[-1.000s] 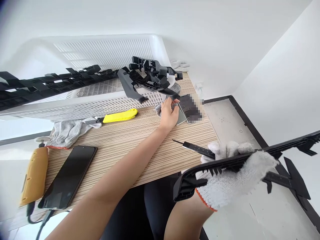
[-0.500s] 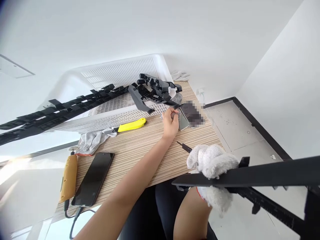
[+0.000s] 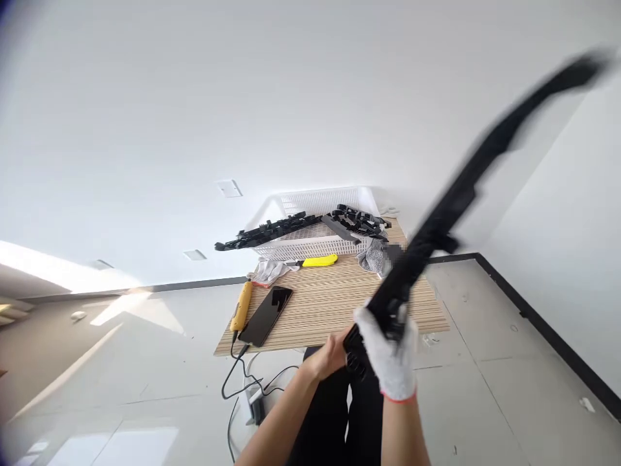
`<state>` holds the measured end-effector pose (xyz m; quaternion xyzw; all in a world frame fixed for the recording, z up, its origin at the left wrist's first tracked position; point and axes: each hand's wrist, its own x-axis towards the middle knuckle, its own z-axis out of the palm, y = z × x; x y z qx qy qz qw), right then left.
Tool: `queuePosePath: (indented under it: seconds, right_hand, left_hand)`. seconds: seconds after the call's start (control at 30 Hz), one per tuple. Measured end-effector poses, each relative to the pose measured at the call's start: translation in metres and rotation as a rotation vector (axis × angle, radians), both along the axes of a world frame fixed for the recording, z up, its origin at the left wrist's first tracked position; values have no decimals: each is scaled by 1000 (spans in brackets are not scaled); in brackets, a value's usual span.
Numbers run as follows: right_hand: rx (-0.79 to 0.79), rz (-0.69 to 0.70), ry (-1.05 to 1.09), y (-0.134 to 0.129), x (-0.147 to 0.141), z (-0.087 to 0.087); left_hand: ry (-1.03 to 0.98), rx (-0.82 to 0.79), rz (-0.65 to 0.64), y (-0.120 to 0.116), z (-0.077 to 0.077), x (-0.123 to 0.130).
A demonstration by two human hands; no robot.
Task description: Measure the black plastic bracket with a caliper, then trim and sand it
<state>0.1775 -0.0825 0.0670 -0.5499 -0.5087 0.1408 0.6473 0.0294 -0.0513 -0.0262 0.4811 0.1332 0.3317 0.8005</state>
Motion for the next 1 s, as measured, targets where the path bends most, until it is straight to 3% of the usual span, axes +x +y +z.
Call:
queuePosePath:
  seconds: [0.1, 0.2, 0.3, 0.4, 0.5, 0.6, 0.73, 1.0]
  right_hand:
    - [-26, 29, -269, -8, -35, -16]
    - [-89, 148, -552, -14, -55, -32]
    - [-236, 231, -602, -20, -62, -42]
    - [-381, 244, -622, -24, -56, -38]
    - [-508, 403, -648, -25, -40, -25]
    - [-599, 469, -731, -24, -21, -14]
    - [-700, 623, -728, -17, -3, -15]
    - [-854, 765, -818, 20, -14, -11]
  left_hand:
    - [-11, 12, -3, -46, -17, -22]
    - [67, -7, 209, -73, -31, -23]
    - [126, -54, 391, -87, -37, -19]
    - [161, -36, 485, -94, -36, -23]
    - [203, -59, 491, -98, -32, -37]
    - [226, -112, 473, -99, -28, -50]
    - [225, -115, 518, -97, -27, -57]
    - [177, -111, 580, -95, -30, -48]
